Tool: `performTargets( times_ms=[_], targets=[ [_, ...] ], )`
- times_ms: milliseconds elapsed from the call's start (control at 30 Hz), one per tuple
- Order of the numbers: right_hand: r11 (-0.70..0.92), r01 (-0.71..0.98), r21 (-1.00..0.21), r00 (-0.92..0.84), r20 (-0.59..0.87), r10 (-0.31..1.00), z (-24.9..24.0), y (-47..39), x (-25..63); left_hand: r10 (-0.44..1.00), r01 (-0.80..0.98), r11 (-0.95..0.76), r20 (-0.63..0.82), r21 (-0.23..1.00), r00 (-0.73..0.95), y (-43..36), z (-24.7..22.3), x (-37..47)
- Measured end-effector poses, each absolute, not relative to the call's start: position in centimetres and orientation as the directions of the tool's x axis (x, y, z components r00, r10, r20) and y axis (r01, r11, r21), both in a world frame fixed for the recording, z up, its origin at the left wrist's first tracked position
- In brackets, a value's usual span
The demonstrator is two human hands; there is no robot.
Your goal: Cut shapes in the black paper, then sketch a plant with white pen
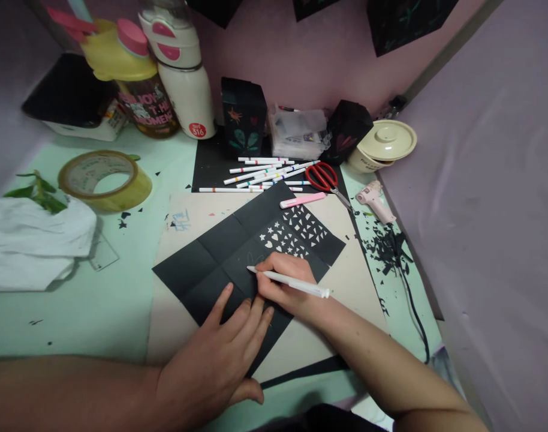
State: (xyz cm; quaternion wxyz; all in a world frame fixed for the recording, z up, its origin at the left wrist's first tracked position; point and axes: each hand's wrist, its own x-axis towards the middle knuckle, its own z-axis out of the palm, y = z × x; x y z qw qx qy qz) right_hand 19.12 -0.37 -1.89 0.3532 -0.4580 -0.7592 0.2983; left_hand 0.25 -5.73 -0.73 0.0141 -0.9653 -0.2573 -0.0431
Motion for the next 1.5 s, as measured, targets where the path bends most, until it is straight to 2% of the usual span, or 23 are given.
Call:
performTargets(
  times_ms=[433, 1500],
  targets=[
    [0.442, 0.491, -0.751, -0.324, 0.314, 0.893, -1.69, -0.37, 19.23, 0.494, 0.495, -0.869, 0.081, 0.009, 0.866, -5.76, -0.82, 0.23],
    [0.403, 0.504, -0.764, -0.292, 0.288, 0.912, -2.15, -0.57, 19.55, 0.493, 0.495, -0.869, 0.093, 0.006, 0.865, -5.76, -0.89, 0.27]
  ],
)
